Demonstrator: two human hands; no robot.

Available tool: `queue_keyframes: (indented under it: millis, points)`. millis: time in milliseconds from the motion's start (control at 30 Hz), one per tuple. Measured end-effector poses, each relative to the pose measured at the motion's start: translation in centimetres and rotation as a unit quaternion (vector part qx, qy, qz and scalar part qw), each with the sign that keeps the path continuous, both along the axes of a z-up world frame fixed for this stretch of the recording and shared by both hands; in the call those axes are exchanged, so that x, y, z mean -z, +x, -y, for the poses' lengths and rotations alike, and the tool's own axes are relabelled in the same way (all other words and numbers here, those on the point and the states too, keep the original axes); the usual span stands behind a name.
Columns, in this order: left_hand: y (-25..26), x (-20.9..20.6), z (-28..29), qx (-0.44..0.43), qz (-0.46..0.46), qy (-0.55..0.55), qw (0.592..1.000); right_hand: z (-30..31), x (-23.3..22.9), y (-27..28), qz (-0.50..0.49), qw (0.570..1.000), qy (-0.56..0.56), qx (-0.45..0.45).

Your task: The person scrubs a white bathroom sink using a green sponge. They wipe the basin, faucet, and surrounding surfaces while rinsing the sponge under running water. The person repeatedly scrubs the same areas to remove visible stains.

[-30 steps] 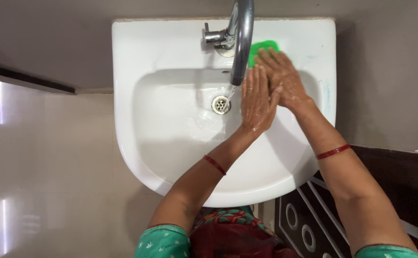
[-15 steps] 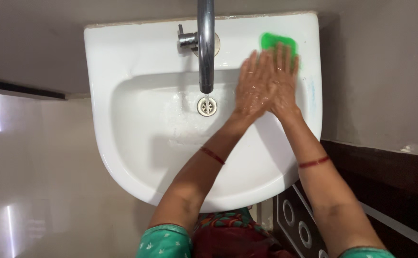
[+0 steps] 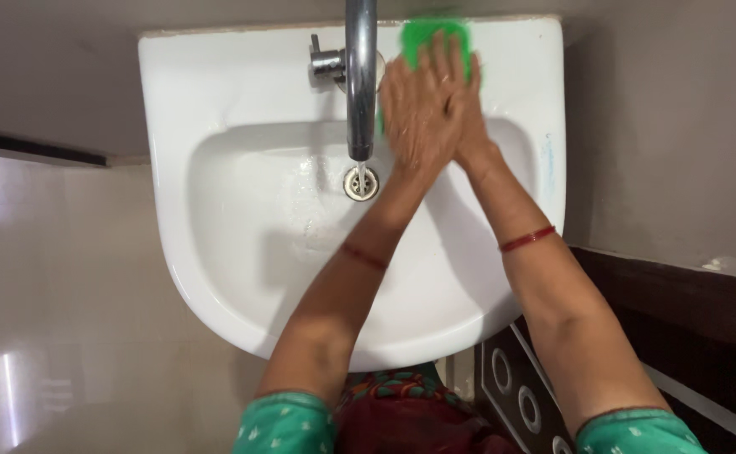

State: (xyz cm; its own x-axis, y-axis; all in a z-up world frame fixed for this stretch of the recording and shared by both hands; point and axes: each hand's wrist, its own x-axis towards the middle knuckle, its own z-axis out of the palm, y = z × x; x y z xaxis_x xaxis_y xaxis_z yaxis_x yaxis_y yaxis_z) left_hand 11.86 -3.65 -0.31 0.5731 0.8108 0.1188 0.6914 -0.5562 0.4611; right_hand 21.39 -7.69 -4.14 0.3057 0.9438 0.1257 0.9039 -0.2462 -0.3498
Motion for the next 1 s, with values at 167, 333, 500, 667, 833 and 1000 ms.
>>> queue_keyframes:
  millis: [167,333,500,667,833,1000]
  points:
    - [-0.1,1.5,3.4,0.035,0.067,0.042,0.996,2.6,-1.9,-0.2,0.031,0.997,-0.036,-0.053]
    - [6.4,1.3,2.5,0.169,-0.044,0.009,0.985,5.1,-1.7,6.2,0.025,0.998,-0.011,0.050]
    - [9.7,0.9,3.5,0.210,-0.090,0.011,0.974,6.8,0.3,8.5,0.050,0.991,-0.034,0.121]
    - [9.2,0.7,5.9,0.285,-0.125,0.011,0.950,11.0,2.5,8.3,0.050,0.988,0.071,0.131]
    - [6.4,1.5,9.2,0.331,-0.089,0.011,0.939,15.1,1.6,3.9,-0.015,0.975,0.007,0.222]
    - [3.7,2.9,12.6,0.359,-0.073,0.015,0.930,18.0,1.0,0.6,-0.018,0.958,-0.042,0.282]
